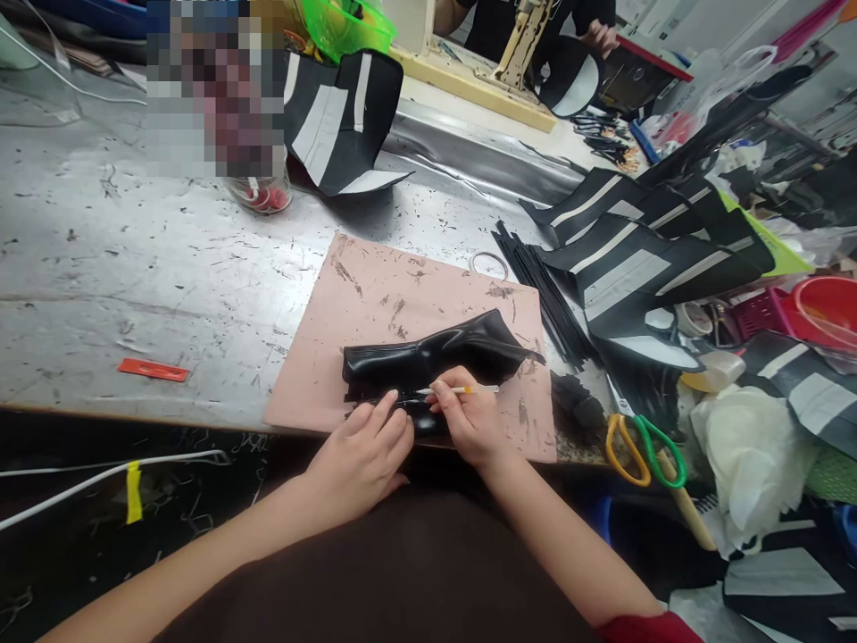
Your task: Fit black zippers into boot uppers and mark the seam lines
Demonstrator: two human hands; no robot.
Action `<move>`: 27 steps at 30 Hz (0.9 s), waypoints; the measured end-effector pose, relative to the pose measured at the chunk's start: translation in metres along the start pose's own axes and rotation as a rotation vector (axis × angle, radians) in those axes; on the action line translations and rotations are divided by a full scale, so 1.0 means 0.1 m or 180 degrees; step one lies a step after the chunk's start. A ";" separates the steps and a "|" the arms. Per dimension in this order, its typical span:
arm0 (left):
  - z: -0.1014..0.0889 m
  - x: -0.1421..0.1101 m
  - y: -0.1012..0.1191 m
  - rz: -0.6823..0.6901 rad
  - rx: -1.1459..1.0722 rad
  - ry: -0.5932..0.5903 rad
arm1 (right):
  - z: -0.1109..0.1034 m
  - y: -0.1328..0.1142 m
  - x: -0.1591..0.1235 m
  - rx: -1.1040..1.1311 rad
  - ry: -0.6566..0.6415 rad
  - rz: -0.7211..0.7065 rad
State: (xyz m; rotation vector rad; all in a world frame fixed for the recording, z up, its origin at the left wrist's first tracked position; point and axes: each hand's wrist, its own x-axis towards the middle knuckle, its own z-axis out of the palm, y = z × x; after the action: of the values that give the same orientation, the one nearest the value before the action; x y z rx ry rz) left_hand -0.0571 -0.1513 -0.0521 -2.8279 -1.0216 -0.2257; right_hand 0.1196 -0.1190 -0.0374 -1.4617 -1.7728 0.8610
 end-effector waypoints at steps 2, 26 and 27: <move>0.00 0.00 0.00 0.0011 0.0008 0.0046 | 0.01 0.01 0.00 -0.0053 -0.0007 -0.0027; 0.01 0.02 -0.01 0.0009 -0.0004 0.0026 | 0.00 0.02 -0.02 -0.0257 -0.0077 -0.0079; 0.01 0.01 -0.01 0.0007 -0.0004 0.0031 | 0.00 0.02 -0.02 -0.0255 -0.0070 -0.0096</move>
State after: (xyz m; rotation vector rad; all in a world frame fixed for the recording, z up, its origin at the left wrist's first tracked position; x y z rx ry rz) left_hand -0.0563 -0.1495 -0.0527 -2.8260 -1.0164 -0.2397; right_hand 0.1206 -0.1208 -0.0392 -1.4773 -1.8603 0.8019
